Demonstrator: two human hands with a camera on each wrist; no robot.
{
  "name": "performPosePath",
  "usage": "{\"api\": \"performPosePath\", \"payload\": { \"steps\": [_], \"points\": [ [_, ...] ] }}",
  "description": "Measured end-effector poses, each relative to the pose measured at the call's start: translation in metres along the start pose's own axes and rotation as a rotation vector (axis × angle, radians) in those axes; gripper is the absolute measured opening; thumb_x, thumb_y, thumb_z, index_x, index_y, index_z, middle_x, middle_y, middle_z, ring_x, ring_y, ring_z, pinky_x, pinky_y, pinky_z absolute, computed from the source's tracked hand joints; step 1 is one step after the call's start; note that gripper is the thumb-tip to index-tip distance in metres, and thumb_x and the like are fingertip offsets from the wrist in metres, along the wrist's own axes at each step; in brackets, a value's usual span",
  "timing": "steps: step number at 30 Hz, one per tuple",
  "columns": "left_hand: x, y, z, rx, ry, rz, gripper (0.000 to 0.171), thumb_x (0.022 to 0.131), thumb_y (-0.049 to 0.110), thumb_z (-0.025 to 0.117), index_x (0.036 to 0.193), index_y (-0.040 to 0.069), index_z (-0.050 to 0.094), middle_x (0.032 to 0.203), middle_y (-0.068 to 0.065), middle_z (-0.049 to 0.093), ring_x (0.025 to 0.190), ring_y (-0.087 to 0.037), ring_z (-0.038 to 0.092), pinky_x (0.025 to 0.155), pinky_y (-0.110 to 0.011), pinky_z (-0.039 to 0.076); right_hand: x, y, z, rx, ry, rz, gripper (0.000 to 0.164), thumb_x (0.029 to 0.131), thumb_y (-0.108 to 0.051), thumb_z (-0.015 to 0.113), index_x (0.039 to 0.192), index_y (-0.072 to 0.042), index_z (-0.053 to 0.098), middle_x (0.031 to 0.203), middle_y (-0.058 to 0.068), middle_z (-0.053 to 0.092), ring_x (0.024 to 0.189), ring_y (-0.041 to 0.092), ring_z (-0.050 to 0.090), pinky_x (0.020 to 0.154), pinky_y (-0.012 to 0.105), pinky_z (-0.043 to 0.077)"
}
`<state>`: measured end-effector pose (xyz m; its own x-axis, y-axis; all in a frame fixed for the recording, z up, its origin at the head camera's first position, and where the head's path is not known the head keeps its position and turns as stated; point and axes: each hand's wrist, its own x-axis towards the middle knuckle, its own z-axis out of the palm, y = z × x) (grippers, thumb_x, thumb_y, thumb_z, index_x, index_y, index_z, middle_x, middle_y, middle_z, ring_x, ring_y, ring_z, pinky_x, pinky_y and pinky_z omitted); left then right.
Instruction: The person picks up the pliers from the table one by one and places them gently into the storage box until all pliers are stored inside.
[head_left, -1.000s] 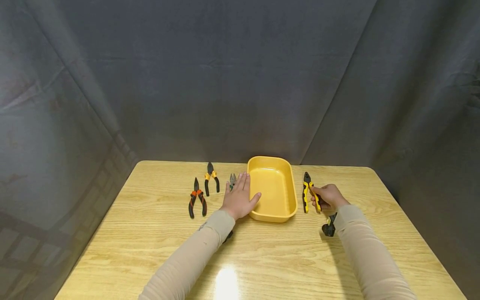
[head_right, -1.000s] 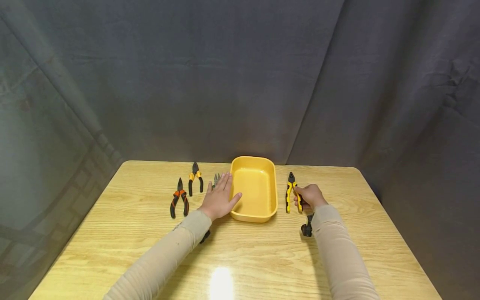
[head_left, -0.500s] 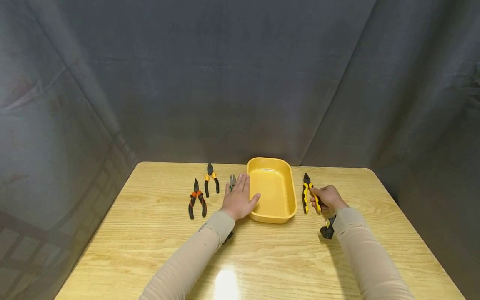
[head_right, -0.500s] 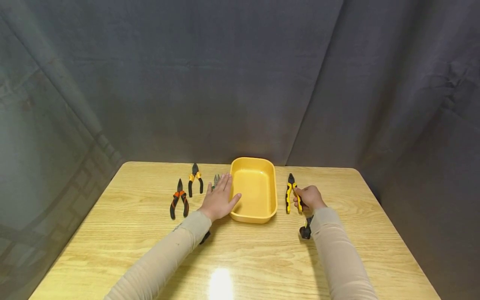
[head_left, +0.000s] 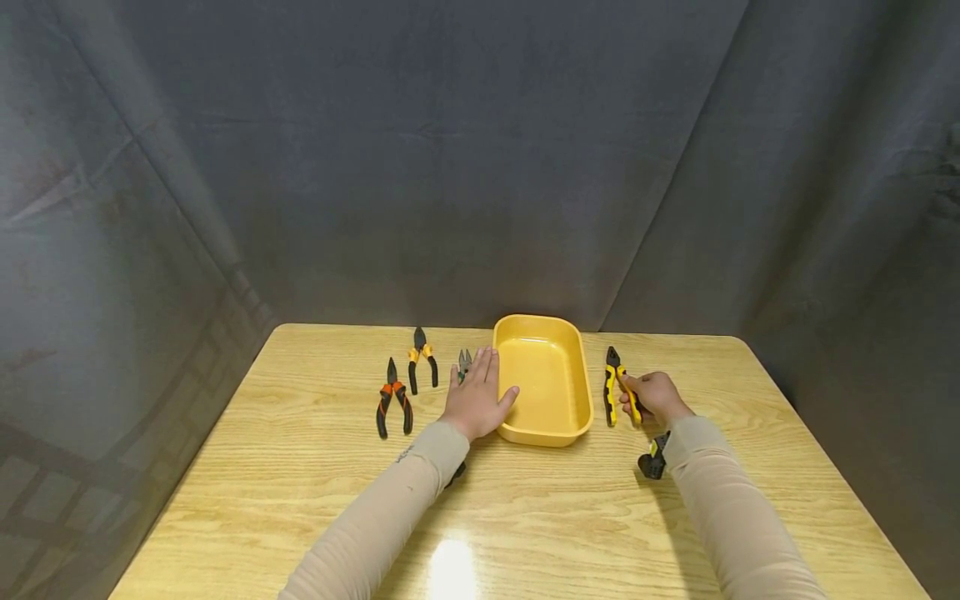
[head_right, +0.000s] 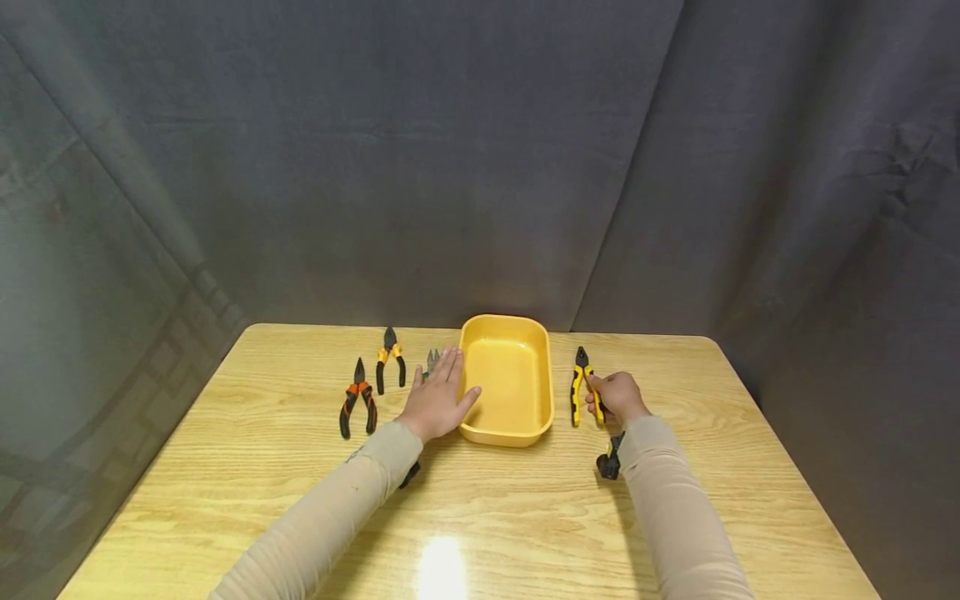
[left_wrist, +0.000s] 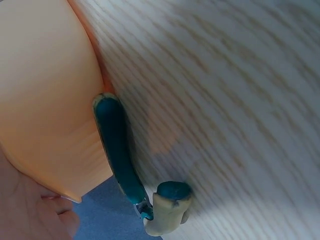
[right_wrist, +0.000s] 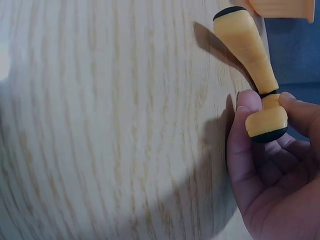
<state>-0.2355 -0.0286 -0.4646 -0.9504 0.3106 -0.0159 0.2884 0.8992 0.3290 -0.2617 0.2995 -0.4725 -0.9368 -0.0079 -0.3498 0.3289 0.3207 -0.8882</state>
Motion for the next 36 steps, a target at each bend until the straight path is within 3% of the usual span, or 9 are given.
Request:
{"api": "performPosePath", "payload": {
  "steps": [23,36],
  "points": [
    [-0.002,0.002,-0.001,-0.011,0.002,0.001,0.078,0.107,0.057,0.029,0.163,0.007,0.008,0.17,-0.011,0.008,0.156,-0.022,0.003,0.122,-0.061,0.006,0.001,-0.001,0.001,0.01,0.029,-0.003,0.047,0.111,-0.018,0.039,0.131,0.024,0.042,0.075,0.007,0.065,0.059,0.009,0.064,0.058,0.028,0.058],
    [0.0,0.002,-0.001,-0.017,0.005,-0.002,0.079,0.107,0.058,0.03,0.163,0.007,0.008,0.17,-0.01,0.008,0.156,-0.022,0.002,0.122,-0.061,0.005,-0.004,-0.016,-0.002,0.048,0.053,-0.006,0.048,0.111,-0.019,0.04,0.131,0.025,0.04,0.077,0.007,0.065,0.062,0.007,0.063,0.06,0.023,0.057]
  ]
}}
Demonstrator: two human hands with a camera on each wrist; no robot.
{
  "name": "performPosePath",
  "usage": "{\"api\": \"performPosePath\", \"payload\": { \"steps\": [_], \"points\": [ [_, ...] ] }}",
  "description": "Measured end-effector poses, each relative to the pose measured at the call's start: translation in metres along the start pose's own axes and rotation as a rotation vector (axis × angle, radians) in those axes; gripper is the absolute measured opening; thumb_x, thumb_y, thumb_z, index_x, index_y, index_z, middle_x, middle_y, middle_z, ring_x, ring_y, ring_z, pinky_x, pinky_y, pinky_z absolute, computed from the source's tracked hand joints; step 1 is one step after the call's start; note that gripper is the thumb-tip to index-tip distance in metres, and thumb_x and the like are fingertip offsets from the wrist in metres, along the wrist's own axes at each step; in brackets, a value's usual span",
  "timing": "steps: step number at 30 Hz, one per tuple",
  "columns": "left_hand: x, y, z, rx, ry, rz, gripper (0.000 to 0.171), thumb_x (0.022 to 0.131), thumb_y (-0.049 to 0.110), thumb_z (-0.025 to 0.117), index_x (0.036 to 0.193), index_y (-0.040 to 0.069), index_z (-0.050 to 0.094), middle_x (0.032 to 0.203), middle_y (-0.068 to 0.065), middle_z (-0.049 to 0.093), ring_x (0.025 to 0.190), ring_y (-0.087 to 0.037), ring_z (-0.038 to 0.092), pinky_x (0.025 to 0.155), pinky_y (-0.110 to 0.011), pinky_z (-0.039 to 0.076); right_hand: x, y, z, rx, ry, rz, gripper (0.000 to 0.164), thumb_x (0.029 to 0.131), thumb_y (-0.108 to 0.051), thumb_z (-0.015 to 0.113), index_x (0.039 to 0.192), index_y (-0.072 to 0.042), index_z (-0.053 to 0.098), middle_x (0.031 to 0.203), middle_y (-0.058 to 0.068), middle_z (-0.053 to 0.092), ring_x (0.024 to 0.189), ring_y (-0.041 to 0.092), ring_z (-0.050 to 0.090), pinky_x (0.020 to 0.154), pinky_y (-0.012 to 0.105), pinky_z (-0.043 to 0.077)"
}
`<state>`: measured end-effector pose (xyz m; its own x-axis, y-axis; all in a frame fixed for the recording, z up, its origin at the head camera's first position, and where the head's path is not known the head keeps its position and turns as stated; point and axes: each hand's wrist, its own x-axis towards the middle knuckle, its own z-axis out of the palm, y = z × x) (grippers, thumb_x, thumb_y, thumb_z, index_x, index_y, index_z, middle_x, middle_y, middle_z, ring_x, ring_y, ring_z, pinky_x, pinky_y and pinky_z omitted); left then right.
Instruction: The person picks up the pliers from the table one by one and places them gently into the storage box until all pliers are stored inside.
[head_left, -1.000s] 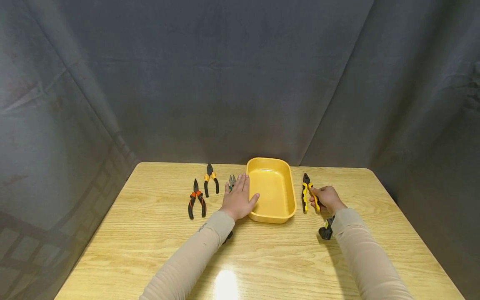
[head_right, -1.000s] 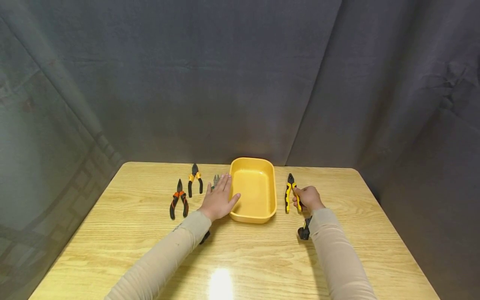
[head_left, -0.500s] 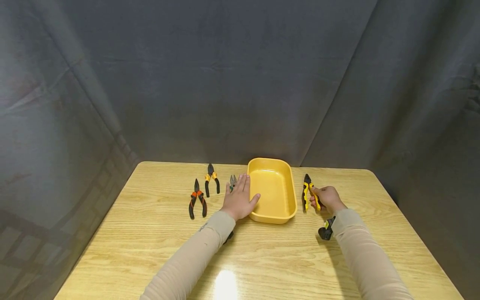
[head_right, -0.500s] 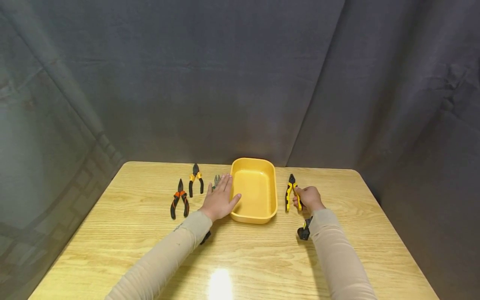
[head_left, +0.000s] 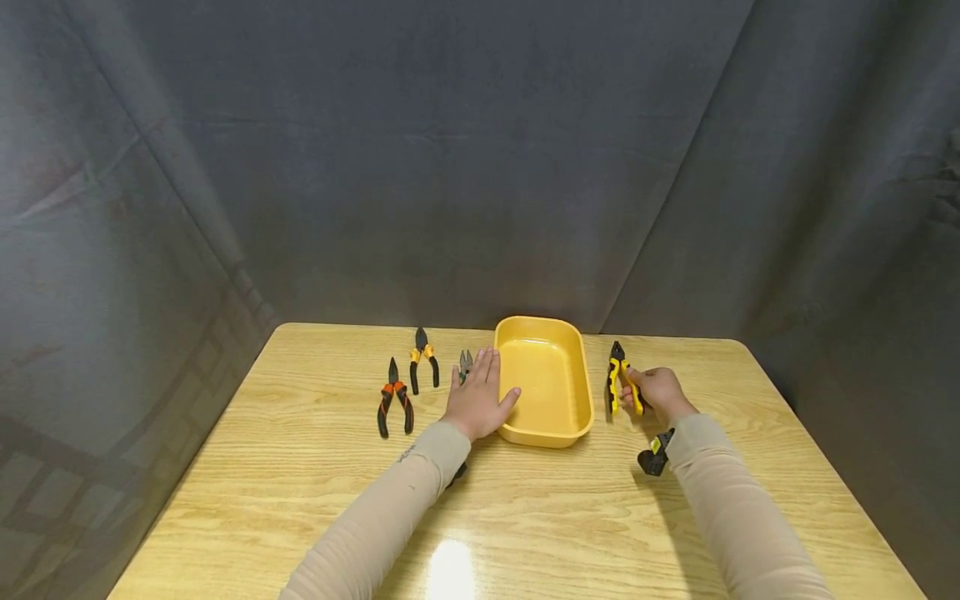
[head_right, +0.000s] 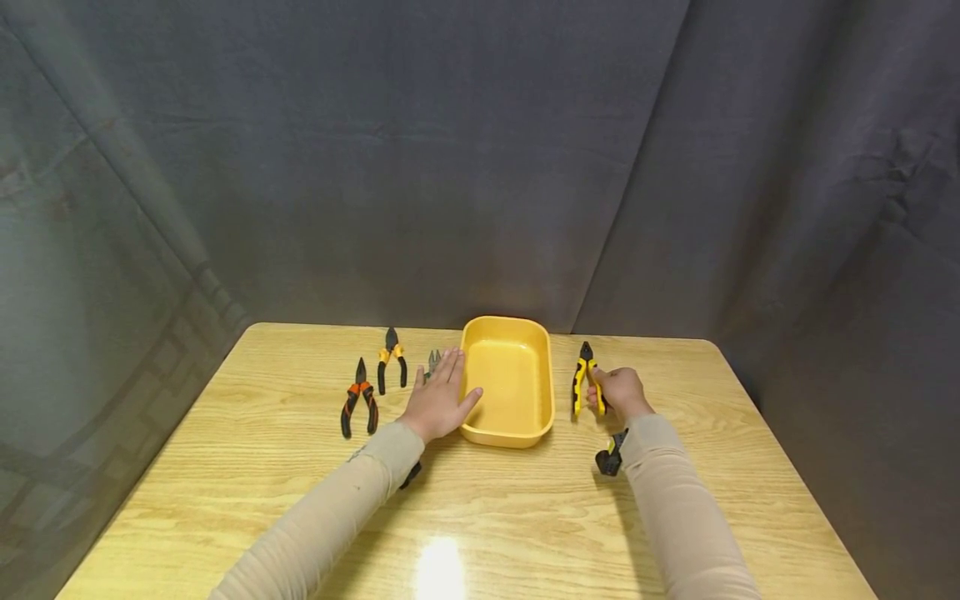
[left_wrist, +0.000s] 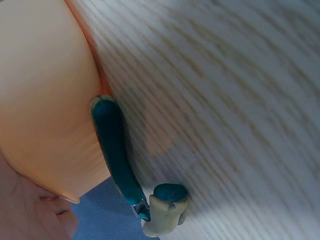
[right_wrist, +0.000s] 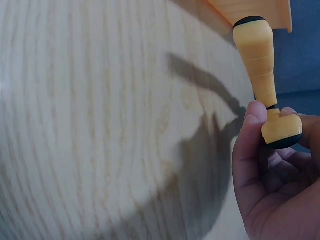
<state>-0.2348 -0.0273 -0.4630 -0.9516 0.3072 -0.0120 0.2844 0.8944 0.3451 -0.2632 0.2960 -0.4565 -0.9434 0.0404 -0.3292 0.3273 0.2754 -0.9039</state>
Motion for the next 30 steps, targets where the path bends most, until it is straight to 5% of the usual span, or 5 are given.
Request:
{"api": "performPosePath", "payload": {
  "steps": [30],
  "points": [
    [0.0,0.0,0.0,-0.022,0.001,0.001,0.078,0.107,0.055,0.033,0.163,0.007,0.008,0.17,-0.011,0.007,0.156,-0.024,0.003,0.122,-0.061,0.004,-0.008,-0.023,0.012,0.042,-0.013,-0.046,0.04,0.111,-0.022,0.041,0.118,0.017,0.049,0.075,0.002,0.063,0.061,0.006,0.06,0.059,0.024,0.055]
  ]
}}
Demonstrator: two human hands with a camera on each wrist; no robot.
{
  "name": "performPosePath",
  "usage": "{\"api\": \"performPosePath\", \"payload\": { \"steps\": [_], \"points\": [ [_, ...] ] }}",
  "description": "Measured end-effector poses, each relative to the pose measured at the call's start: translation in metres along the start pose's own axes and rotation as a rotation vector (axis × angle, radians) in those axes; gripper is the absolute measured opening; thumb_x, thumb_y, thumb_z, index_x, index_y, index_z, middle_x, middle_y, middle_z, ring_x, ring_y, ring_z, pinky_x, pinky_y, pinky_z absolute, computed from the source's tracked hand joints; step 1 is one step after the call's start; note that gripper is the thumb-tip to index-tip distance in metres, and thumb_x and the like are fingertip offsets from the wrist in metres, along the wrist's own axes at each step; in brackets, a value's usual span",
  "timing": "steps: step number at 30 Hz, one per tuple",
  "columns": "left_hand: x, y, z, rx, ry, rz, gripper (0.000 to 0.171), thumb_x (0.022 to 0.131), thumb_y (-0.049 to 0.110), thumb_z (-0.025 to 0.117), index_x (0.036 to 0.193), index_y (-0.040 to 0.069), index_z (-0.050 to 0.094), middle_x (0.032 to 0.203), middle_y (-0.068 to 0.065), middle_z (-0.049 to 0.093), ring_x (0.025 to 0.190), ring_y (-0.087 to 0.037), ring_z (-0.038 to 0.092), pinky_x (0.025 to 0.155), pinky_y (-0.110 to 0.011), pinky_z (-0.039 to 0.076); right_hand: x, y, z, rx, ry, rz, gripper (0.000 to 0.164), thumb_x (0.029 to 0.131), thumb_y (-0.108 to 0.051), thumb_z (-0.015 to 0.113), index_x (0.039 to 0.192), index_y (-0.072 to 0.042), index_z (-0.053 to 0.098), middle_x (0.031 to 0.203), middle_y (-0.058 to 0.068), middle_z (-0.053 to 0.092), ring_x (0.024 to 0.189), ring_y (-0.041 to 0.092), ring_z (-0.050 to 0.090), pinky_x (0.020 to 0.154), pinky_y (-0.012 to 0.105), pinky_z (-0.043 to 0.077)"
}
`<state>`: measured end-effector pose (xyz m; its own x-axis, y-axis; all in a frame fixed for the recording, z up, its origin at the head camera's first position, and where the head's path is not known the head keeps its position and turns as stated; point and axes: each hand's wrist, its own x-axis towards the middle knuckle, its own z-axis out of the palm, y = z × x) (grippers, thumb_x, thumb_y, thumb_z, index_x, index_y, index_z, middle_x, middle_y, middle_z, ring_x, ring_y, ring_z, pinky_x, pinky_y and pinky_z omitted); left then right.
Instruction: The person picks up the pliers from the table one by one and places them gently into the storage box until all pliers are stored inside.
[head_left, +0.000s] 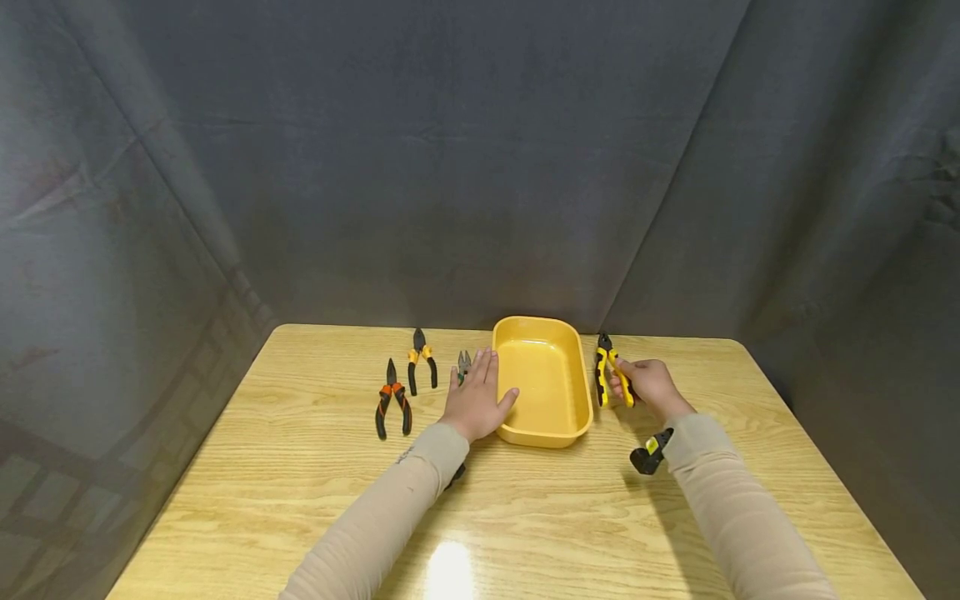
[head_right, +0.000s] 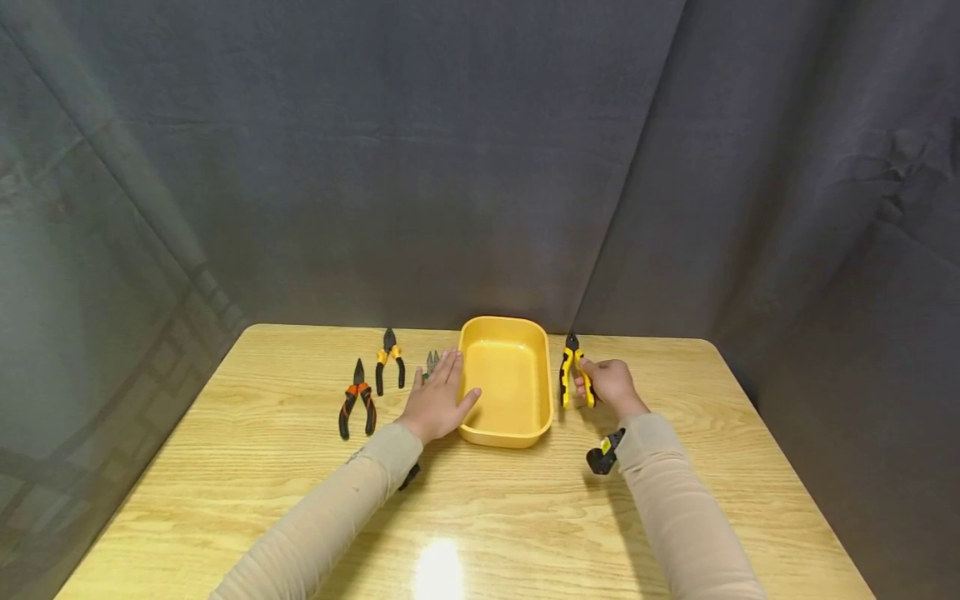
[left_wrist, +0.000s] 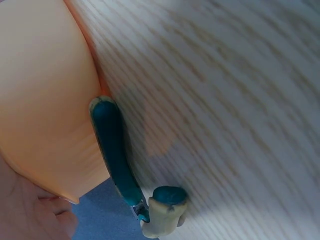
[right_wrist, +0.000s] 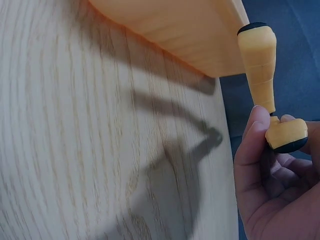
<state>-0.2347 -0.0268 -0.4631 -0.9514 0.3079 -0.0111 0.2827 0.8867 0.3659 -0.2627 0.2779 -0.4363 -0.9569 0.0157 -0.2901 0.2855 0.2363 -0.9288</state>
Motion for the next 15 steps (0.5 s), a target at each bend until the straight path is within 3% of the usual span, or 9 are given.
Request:
{"api": "performPosePath", "payload": {
  "steps": [8,15],
  "points": [
    [0.002,-0.003,0.004,0.014,0.018,0.003,0.076,0.107,0.053,0.034,0.163,0.006,0.01,0.17,-0.011,0.01,0.156,-0.024,0.006,0.122,-0.061,0.006,-0.005,-0.005,0.005,-0.012,-0.014,-0.011,0.046,0.111,-0.024,0.042,0.125,0.02,0.047,0.079,0.003,0.063,0.066,0.007,0.061,0.062,0.024,0.055],
    [0.002,-0.003,0.003,0.018,-0.002,-0.014,0.076,0.108,0.053,0.032,0.163,0.008,0.006,0.17,-0.008,0.005,0.156,-0.022,0.002,0.122,-0.06,0.004,-0.007,-0.012,0.011,-0.04,-0.037,-0.045,0.046,0.111,-0.023,0.042,0.123,0.021,0.049,0.081,0.005,0.064,0.067,0.009,0.061,0.062,0.025,0.055]
  ]
}}
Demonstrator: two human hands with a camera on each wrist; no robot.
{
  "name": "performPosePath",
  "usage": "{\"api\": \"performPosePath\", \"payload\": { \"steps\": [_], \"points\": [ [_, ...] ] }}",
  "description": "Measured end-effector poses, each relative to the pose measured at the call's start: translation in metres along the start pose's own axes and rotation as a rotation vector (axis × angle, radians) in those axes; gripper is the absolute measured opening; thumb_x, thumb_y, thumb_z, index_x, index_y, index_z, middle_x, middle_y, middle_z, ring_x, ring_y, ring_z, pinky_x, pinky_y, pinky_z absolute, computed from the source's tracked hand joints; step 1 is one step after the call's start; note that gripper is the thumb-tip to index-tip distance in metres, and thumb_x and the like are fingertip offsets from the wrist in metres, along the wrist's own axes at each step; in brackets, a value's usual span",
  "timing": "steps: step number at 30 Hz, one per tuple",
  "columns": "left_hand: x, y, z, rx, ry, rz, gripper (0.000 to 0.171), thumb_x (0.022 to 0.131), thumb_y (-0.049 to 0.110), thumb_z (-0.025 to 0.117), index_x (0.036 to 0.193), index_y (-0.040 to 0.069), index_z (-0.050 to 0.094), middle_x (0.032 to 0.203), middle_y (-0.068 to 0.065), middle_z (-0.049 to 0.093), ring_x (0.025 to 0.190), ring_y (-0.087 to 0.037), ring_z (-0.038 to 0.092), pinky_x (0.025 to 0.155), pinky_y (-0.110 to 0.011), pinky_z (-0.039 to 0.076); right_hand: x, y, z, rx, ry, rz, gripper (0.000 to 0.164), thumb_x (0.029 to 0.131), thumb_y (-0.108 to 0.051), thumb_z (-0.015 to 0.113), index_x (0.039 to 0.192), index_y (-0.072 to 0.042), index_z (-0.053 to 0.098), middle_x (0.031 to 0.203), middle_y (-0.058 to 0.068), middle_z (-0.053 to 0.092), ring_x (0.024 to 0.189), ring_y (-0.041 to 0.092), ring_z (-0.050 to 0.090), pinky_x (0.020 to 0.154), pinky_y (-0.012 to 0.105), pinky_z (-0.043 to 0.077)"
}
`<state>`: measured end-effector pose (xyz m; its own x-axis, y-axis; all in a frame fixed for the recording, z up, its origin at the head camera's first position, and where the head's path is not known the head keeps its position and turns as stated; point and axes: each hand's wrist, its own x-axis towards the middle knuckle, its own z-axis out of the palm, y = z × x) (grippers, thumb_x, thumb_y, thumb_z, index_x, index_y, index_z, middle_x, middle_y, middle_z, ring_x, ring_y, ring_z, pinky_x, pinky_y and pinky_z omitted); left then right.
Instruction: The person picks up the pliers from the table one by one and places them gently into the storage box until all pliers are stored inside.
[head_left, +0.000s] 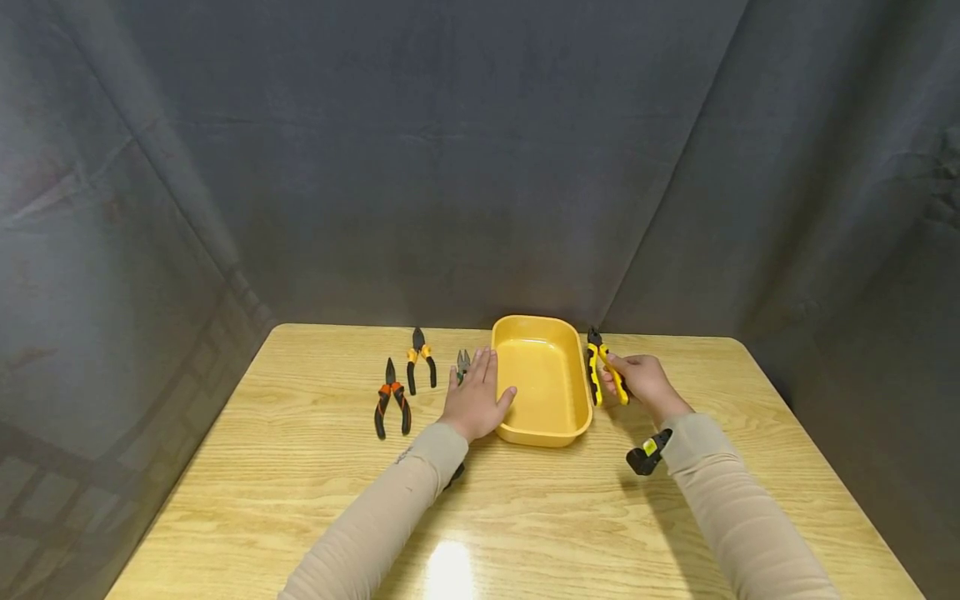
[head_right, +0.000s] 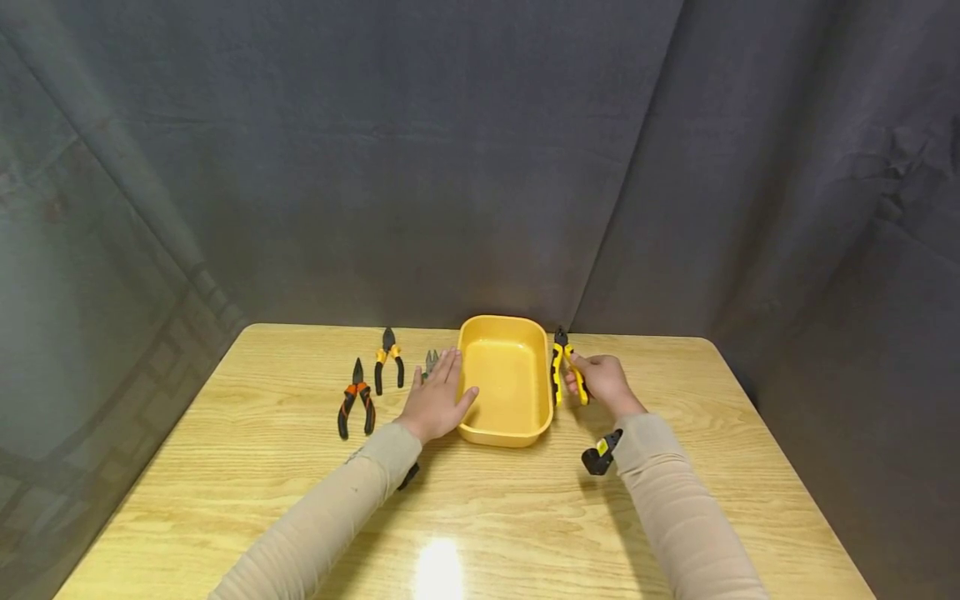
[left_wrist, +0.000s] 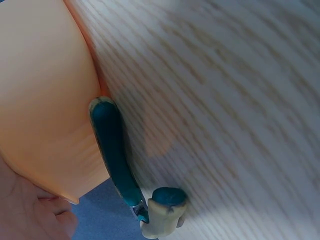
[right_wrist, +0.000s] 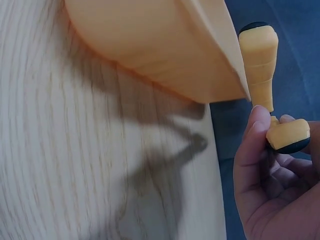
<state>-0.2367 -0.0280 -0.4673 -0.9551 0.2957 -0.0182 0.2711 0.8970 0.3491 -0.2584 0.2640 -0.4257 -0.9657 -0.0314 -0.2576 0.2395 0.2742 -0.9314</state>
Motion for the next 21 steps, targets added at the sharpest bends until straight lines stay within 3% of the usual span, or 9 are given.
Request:
{"api": "performPosePath", "payload": {
  "steps": [5,12,21],
  "points": [
    [-0.001,-0.001,-0.001,0.006,0.002,-0.001,0.076,0.108,0.055,0.03,0.163,0.008,0.006,0.17,-0.007,0.004,0.156,-0.021,0.001,0.122,-0.059,0.004,0.0,-0.005,0.006,-0.005,0.0,-0.006,0.044,0.111,-0.023,0.044,0.119,0.02,0.051,0.079,0.005,0.064,0.065,0.009,0.06,0.061,0.025,0.055],
    [-0.001,0.0,-0.001,-0.009,0.001,-0.011,0.076,0.108,0.055,0.031,0.163,0.008,0.007,0.17,-0.007,0.004,0.156,-0.02,0.0,0.122,-0.059,0.003,0.001,-0.011,0.016,-0.003,-0.014,-0.011,0.046,0.11,-0.024,0.045,0.124,0.02,0.05,0.077,0.002,0.063,0.064,0.008,0.061,0.06,0.023,0.053],
    [0.0,0.003,-0.002,-0.021,0.008,0.013,0.076,0.108,0.053,0.033,0.163,0.007,0.008,0.17,-0.009,0.006,0.156,-0.022,0.002,0.122,-0.059,0.006,0.0,-0.014,0.023,0.014,-0.045,-0.002,0.04,0.11,-0.024,0.046,0.114,0.015,0.054,0.08,0.007,0.061,0.065,0.011,0.059,0.058,0.024,0.053]
  ]
}}
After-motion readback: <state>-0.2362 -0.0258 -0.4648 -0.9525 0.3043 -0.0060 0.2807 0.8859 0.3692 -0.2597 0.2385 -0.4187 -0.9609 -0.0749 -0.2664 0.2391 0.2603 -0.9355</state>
